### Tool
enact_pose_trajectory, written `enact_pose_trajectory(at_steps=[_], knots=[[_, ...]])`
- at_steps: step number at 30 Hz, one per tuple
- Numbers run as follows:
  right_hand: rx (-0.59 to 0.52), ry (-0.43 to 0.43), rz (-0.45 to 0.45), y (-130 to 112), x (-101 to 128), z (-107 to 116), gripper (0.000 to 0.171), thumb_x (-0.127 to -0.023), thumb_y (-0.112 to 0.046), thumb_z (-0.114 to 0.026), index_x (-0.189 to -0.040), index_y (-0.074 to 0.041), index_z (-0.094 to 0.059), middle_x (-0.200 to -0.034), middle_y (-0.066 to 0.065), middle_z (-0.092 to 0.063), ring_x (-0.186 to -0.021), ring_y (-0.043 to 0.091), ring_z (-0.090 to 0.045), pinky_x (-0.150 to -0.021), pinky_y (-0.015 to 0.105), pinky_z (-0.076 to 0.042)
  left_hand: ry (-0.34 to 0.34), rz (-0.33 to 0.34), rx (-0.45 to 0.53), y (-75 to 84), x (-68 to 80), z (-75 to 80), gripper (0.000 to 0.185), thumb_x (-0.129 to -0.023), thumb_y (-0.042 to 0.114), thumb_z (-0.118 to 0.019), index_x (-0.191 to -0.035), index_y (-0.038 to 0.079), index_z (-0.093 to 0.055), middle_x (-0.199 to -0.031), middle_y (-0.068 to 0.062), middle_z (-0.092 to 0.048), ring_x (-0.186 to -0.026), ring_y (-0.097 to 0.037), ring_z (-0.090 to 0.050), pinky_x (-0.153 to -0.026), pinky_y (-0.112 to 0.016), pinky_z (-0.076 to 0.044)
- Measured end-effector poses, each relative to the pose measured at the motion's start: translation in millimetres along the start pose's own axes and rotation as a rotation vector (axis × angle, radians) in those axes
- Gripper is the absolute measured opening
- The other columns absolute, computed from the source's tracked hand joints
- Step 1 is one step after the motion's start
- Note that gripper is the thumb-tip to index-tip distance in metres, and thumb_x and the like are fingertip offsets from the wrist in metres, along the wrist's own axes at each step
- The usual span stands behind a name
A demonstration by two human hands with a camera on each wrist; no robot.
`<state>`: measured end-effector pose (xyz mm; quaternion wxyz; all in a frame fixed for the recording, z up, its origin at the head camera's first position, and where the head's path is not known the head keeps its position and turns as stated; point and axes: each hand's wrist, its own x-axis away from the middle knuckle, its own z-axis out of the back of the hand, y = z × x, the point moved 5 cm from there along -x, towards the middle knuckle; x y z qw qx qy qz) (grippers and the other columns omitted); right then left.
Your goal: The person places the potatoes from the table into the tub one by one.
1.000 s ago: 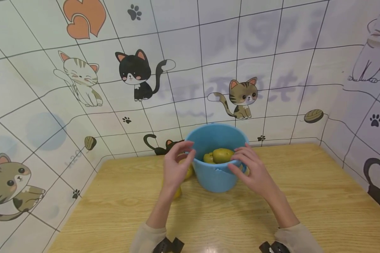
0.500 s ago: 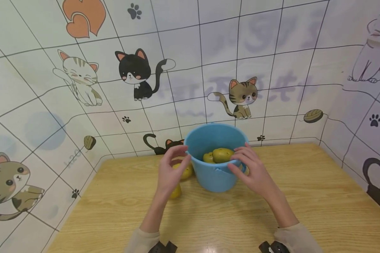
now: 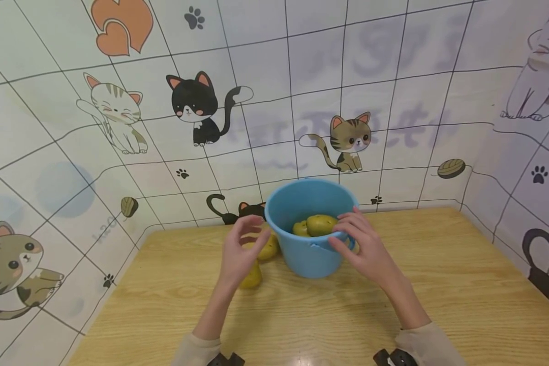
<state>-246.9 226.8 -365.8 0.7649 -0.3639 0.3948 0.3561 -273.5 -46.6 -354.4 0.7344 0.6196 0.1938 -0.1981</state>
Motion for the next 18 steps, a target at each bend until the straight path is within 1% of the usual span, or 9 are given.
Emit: enact_pose_trajectory(at_steps=[3,7,11,13,18], knots=[[0.001,0.002,0.001,0,0,0,0.037,-0.102,-0.044,-0.058,-0.101,-0.01,-0.071,-0.105,0.007,-0.067,-0.111,0.034,-0.055,-0.12,0.051,-0.022,0.0,0.014,-0.037,-2.9,2.0,3.4,0.033,-0.088,0.013,-0.079,-0.118,0.009,-0.066,-0.113,-0.009,-0.067,-0.102,-0.03,-0.064,-0.086,-0.052,-0.055],[0.006,0.006,0.01,0,0,-1,0.039,-0.102,-0.045,-0.057,-0.1,-0.008,-0.071,-0.105,0.008,-0.067,-0.11,0.035,-0.056,-0.119,0.052,-0.023,-0.004,0.031,-0.067,-8.3,4.8,8.0,0.035,-0.087,0.012,-0.079,-0.119,0.009,-0.066,-0.113,-0.006,-0.067,-0.102,-0.026,-0.063,-0.086,-0.053,-0.054],[0.006,0.008,0.013,0,-1,-1,0.041,-0.102,-0.045,-0.057,-0.099,-0.007,-0.071,-0.104,0.009,-0.067,-0.11,0.034,-0.056,-0.12,0.051,-0.023,-0.012,0.045,-0.086,-15.3,7.0,11.8,0.038,-0.087,0.015,-0.079,-0.122,0.008,-0.065,-0.116,-0.007,-0.067,-0.104,-0.026,-0.062,-0.087,-0.057,-0.053],[0.006,0.006,0.012,0,0,-1,0.04,-0.102,-0.045,-0.057,-0.099,-0.008,-0.071,-0.104,0.009,-0.067,-0.111,0.033,-0.055,-0.12,0.05,-0.023,-0.019,0.057,-0.104,-18.9,7.9,13.4,0.04,-0.087,0.017,-0.079,-0.123,0.008,-0.064,-0.117,-0.006,-0.066,-0.105,-0.026,-0.061,-0.088,-0.057,-0.053],[0.001,-0.014,-0.014,0,0,0,0.038,-0.102,-0.045,-0.057,-0.101,-0.009,-0.071,-0.105,0.009,-0.066,-0.113,0.03,-0.054,-0.121,0.048,-0.021,-0.051,0.078,-0.131,-23.8,10.2,17.2,0.046,-0.086,0.017,-0.079,-0.127,0.007,-0.062,-0.12,-0.009,-0.065,-0.106,-0.028,-0.06,-0.088,-0.056,-0.052]])
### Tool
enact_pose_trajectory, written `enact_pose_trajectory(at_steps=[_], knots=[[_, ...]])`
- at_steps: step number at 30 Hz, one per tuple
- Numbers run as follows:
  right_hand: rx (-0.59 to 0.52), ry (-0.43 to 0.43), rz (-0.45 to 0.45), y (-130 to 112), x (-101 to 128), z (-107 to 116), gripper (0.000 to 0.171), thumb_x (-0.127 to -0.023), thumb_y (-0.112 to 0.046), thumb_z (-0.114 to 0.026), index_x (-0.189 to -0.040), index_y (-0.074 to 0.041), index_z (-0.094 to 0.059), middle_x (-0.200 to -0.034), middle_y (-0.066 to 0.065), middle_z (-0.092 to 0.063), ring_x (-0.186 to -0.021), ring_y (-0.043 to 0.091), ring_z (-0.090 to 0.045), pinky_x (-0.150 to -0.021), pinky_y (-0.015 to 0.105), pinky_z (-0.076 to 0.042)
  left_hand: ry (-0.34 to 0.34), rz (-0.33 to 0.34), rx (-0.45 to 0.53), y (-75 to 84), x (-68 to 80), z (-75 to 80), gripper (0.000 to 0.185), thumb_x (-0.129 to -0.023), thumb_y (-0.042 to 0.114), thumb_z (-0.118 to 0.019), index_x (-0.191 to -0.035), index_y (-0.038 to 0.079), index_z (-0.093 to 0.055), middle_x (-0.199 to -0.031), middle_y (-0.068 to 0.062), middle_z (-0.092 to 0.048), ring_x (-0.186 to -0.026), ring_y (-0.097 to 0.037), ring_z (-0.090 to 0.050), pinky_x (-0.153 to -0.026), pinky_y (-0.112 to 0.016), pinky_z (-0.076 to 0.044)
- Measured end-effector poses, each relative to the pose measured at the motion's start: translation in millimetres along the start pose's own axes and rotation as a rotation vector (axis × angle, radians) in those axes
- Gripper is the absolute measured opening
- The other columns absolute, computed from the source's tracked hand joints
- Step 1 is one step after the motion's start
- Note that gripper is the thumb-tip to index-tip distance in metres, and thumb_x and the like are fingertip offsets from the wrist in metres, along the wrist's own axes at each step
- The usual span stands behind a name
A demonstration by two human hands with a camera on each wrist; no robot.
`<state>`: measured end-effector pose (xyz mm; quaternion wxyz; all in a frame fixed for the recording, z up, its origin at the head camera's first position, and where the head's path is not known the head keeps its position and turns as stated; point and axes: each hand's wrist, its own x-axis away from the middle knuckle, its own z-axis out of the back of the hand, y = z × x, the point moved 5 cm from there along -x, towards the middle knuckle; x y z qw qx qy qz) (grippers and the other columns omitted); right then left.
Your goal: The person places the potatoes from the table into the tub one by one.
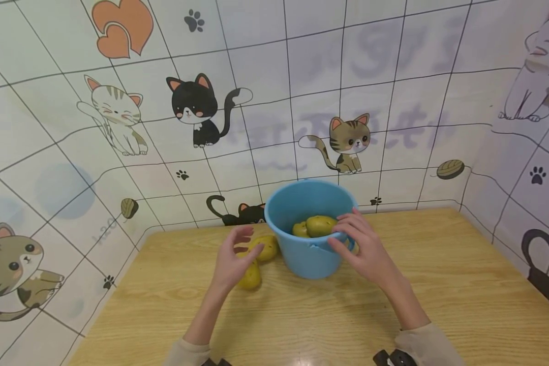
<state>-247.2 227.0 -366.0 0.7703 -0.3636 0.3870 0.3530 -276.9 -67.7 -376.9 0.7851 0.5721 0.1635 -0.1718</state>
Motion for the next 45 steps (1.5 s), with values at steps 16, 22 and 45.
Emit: enact_pose_trajectory(at_steps=[16,22,45], knots=[[0.001,0.007,0.011,0,0,-1,0.036,-0.103,-0.043,-0.057,-0.101,-0.01,-0.071,-0.104,0.011,-0.066,-0.113,0.032,-0.055,-0.121,0.049,-0.021,-0.122,0.094,-0.119,-36.1,6.6,10.9,0.059,-0.084,0.024,-0.081,-0.132,0.001,-0.056,-0.133,-0.018,-0.057,-0.121,-0.041,-0.051,-0.101,-0.059,-0.045],[0.0,-0.01,-0.018,1,1,-1,0.033,-0.102,-0.041,-0.059,-0.101,-0.01,-0.07,-0.107,0.006,-0.066,-0.116,0.029,-0.054,-0.121,0.048,-0.02,-0.161,0.148,-0.136,-49.3,9.1,14.7,0.062,-0.083,0.022,-0.081,-0.134,0.0,-0.055,-0.138,-0.02,-0.052,-0.128,-0.04,-0.048,-0.109,-0.058,-0.039],[-0.007,-0.012,-0.017,-1,0,0,0.033,-0.103,-0.04,-0.058,-0.101,-0.01,-0.07,-0.105,0.01,-0.066,-0.115,0.029,-0.054,-0.12,0.052,-0.021,-0.327,0.268,-0.25,-74.2,18.3,19.0,0.083,-0.072,0.016,-0.089,-0.143,-0.002,-0.048,-0.14,-0.027,-0.045,-0.124,-0.041,-0.049,-0.104,-0.061,-0.041]])
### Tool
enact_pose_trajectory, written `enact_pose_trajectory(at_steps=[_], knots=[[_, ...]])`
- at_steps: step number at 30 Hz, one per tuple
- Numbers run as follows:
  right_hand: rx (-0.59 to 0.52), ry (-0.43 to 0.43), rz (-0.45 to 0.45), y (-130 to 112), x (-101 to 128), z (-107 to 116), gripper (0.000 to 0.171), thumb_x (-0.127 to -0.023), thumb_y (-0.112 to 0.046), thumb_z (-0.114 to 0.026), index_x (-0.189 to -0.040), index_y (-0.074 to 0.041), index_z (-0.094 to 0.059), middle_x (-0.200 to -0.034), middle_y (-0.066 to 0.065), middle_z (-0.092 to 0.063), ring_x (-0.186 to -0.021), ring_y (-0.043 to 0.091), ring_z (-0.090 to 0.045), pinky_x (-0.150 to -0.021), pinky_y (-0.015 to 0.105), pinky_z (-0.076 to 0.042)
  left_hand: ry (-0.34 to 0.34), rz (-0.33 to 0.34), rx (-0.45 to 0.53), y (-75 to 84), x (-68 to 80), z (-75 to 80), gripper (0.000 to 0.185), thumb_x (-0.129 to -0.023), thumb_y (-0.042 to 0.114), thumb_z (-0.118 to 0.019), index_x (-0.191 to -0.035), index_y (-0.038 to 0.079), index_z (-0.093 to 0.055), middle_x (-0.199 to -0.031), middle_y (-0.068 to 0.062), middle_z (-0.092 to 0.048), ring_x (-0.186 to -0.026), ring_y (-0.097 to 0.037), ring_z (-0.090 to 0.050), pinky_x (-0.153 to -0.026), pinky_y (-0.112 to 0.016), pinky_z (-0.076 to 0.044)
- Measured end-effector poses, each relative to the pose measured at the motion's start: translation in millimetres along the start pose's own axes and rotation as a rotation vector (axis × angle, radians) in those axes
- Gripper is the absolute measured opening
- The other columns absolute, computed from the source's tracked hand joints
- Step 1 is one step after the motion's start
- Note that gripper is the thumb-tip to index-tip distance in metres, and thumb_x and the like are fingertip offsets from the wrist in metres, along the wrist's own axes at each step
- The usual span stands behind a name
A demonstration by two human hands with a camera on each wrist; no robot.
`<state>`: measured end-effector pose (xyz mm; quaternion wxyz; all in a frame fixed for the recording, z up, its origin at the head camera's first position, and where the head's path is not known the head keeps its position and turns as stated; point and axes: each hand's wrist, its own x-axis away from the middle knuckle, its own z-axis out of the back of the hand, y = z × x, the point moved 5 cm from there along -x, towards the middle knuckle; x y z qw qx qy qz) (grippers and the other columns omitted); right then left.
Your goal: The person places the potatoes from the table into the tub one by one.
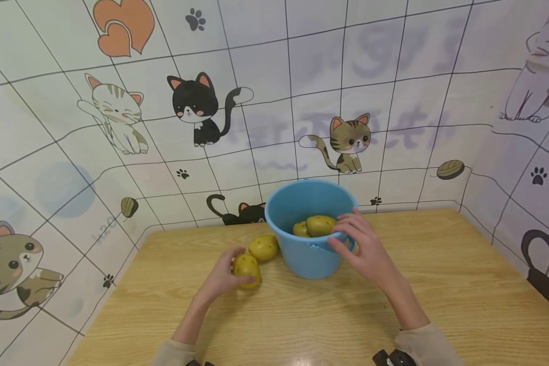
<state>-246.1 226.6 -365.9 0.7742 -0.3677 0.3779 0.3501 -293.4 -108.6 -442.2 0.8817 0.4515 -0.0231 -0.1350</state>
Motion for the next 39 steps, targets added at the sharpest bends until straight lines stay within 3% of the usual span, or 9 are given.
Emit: enact_pose_trajectory(at_steps=[10,19,25,33,39], knots=[[-0.013,-0.014,-0.011,-2,-1,1,0.023,-0.102,-0.032,-0.062,-0.102,-0.01,-0.07,-0.106,0.008,-0.065,-0.115,0.029,-0.053,-0.121,0.049,-0.019,-0.06,0.05,0.007,-5.9,-1.5,-0.7,0.099,-0.069,0.023,-0.093,-0.15,0.002,-0.041,-0.137,-0.023,-0.046,-0.12,-0.036,-0.051,-0.103,-0.058,-0.043],[-0.01,-0.009,-0.01,-1,-2,0,0.027,-0.102,-0.034,-0.061,-0.101,-0.009,-0.07,-0.104,0.013,-0.065,-0.115,0.03,-0.053,-0.121,0.049,-0.02,-0.07,0.041,-0.016,-5.2,-2.9,-0.5,0.103,-0.065,0.02,-0.095,-0.15,0.0,-0.041,-0.134,-0.022,-0.049,-0.117,-0.035,-0.052,-0.103,-0.058,-0.043],[-0.004,-0.006,-0.003,0,-1,-2,0.028,-0.102,-0.036,-0.061,-0.101,-0.01,-0.07,-0.104,0.011,-0.066,-0.115,0.029,-0.053,-0.121,0.048,-0.02,-0.043,0.06,-0.021,-7.9,-1.6,4.0,0.101,-0.063,0.028,-0.095,-0.147,0.003,-0.046,-0.139,-0.02,-0.051,-0.12,-0.034,-0.053,-0.102,-0.056,-0.045],[-0.019,-0.003,-0.008,1,0,-1,0.025,-0.102,-0.034,-0.062,-0.102,-0.01,-0.07,-0.105,0.01,-0.066,-0.115,0.03,-0.053,-0.121,0.049,-0.019,0.0,0.051,0.128,-5.1,-1.7,14.1,0.101,-0.067,0.022,-0.093,-0.15,0.0,-0.042,-0.142,-0.018,-0.051,-0.114,-0.031,-0.057,-0.094,-0.046,-0.052],[-0.015,0.001,-0.008,1,1,0,0.024,-0.102,-0.034,-0.062,-0.101,-0.012,-0.071,-0.104,0.01,-0.066,-0.116,0.031,-0.053,-0.121,0.048,-0.019,0.065,0.041,0.175,3.0,-2.9,19.3,0.098,-0.069,0.026,-0.093,-0.15,0.004,-0.043,-0.135,-0.013,-0.055,-0.107,-0.028,-0.057,-0.085,-0.039,-0.054]])
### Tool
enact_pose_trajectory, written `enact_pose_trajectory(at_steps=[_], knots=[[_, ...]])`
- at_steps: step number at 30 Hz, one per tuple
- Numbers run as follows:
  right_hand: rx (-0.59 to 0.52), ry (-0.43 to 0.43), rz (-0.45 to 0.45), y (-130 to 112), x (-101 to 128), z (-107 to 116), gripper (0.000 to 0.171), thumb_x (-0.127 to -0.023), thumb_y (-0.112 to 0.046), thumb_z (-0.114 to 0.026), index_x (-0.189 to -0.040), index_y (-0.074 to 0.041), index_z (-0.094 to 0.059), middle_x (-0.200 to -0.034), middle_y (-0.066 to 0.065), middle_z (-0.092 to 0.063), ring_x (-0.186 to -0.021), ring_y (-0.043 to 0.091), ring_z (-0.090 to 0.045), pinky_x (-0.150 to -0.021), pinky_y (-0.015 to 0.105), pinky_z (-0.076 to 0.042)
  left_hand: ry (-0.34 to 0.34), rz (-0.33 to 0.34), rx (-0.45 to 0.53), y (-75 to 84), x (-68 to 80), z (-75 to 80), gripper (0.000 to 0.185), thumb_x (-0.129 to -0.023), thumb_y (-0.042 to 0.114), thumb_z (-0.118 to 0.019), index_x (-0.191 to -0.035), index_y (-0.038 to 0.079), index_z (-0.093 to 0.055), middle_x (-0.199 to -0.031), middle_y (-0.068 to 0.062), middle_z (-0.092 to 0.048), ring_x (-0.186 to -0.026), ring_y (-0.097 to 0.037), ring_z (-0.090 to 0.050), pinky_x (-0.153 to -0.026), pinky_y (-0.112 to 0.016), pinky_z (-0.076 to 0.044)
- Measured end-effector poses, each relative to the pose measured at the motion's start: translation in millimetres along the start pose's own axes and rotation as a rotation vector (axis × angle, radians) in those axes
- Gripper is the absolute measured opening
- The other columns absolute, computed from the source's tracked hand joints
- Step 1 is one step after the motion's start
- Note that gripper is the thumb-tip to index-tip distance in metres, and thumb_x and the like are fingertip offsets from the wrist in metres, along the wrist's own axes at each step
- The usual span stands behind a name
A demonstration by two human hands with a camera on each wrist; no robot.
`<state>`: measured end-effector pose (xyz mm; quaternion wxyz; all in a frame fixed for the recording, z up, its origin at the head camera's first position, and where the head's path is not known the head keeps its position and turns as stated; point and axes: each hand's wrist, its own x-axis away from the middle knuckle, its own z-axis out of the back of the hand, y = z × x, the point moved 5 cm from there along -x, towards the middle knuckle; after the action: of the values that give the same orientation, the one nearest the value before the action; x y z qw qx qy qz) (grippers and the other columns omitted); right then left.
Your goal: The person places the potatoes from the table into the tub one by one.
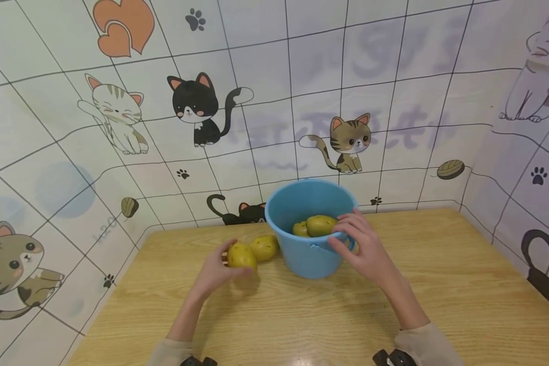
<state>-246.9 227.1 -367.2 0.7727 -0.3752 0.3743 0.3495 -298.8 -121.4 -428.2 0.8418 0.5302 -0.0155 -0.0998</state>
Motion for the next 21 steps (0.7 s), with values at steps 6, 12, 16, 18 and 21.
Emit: enact_pose_trajectory(at_steps=[6,12,16,18,21], knots=[[-0.004,-0.022,-0.031,1,0,1,0.014,-0.099,-0.026,-0.066,-0.102,-0.013,-0.07,-0.105,0.011,-0.066,-0.118,0.029,-0.052,-0.122,0.048,-0.018,0.084,-0.023,0.017,13.6,-0.2,3.1,0.097,-0.069,0.027,-0.093,-0.15,0.004,-0.044,-0.139,-0.015,-0.054,-0.107,-0.031,-0.058,-0.082,-0.038,-0.056],[0.0,-0.034,-0.047,1,1,1,0.008,-0.094,-0.014,-0.071,-0.102,-0.011,-0.07,-0.105,0.01,-0.065,-0.119,0.027,-0.052,-0.121,0.049,-0.018,0.146,-0.039,0.059,27.6,-0.1,6.2,0.095,-0.07,0.03,-0.092,-0.15,0.009,-0.045,-0.136,-0.012,-0.054,-0.107,-0.032,-0.057,-0.082,-0.039,-0.056],[0.002,-0.036,-0.053,2,1,1,0.009,-0.093,-0.011,-0.072,-0.101,-0.012,-0.07,-0.105,0.01,-0.066,-0.119,0.026,-0.052,-0.122,0.048,-0.019,0.165,-0.049,0.087,36.7,0.1,6.2,0.095,-0.071,0.033,-0.092,-0.151,0.014,-0.044,-0.136,-0.009,-0.053,-0.108,-0.032,-0.057,-0.084,-0.04,-0.055],[0.002,-0.035,-0.05,2,1,1,0.007,-0.095,-0.015,-0.071,-0.101,-0.012,-0.07,-0.105,0.009,-0.066,-0.119,0.026,-0.052,-0.122,0.048,-0.019,0.176,-0.061,0.099,41.7,0.3,6.1,0.095,-0.072,0.032,-0.092,-0.151,0.015,-0.044,-0.135,-0.008,-0.053,-0.109,-0.031,-0.057,-0.086,-0.042,-0.054],[0.003,-0.022,-0.031,2,1,1,0.012,-0.099,-0.024,-0.068,-0.101,-0.013,-0.07,-0.105,0.007,-0.066,-0.117,0.027,-0.052,-0.122,0.047,-0.019,0.197,-0.082,0.119,49.6,0.4,6.5,0.094,-0.072,0.031,-0.092,-0.151,0.015,-0.044,-0.135,-0.008,-0.054,-0.112,-0.03,-0.056,-0.091,-0.044,-0.052]])
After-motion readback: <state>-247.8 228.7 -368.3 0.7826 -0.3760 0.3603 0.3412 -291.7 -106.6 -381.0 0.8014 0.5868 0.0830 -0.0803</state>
